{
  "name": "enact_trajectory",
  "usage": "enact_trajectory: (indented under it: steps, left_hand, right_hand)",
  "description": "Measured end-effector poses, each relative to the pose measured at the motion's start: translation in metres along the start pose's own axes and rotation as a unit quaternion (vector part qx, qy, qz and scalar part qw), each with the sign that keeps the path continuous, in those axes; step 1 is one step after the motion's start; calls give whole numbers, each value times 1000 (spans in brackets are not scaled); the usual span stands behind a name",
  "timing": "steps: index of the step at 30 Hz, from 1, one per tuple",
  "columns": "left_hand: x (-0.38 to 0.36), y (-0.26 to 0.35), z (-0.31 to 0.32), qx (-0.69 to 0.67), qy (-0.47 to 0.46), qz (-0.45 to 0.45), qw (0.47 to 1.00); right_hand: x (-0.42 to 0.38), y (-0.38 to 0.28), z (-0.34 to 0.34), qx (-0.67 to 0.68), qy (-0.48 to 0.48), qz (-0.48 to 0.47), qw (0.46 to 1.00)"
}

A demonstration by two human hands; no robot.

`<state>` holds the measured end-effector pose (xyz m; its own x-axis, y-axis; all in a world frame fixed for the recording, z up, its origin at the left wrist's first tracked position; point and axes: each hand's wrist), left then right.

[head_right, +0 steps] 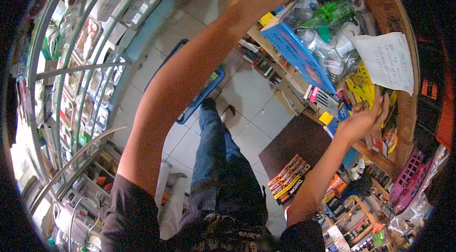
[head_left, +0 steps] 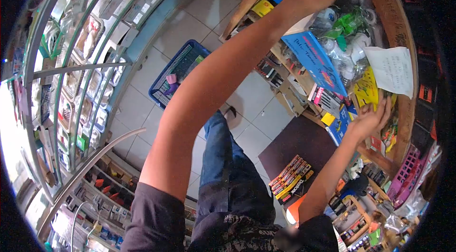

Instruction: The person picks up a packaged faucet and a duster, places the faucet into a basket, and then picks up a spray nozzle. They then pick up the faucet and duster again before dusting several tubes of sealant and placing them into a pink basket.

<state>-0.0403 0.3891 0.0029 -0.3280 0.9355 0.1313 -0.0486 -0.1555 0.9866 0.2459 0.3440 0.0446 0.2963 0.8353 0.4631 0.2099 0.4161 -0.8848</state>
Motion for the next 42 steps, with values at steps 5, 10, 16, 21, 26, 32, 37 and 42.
enact_trajectory:
  steps: [5, 10, 16, 21, 26, 32, 37, 42]
  left_hand:
    - [-136, -44, -47, -117, 215, -3, 969]
    - [-295, -159, -96, 10, 291, -230, 929]
    - [-414, -277, -128, 368, 232, -346, 831]
    - [-396, -301, -154, 474, 156, -373, 782]
    - [-387, -370, -183, 420, 92, -521, 737]
    - [-376, -345, -182, 505, 57, -488, 709]
    - [-385, -281, -161, 476, 186, -372, 775]
    - [-418, -201, -132, 435, 207, -373, 793]
  right_hand:
    - [-84, 61, -60, -109, -90, 67, 988]
    - [-209, 149, -111, -145, -325, 317, 879]
    - [-347, 197, -68, -15, -591, 392, 705]
    - [-399, 188, 25, -50, -724, 263, 636]
    - [-419, 199, 55, -130, -729, 267, 617]
    - [-412, 191, 19, -14, -642, 300, 705]
    - [-381, 191, -11, -6, -606, 354, 712]
    - [-343, 198, -51, 45, -575, 338, 744]
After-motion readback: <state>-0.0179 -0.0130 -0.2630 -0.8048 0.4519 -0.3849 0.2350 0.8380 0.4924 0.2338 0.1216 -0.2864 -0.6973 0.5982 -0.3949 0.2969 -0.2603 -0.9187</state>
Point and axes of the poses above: each hand's wrist, its own x-axis towards the middle knuckle, its own z-axis out of the palm, y = z × x, and after that the axes turned 10 degrees about -z, right-handed
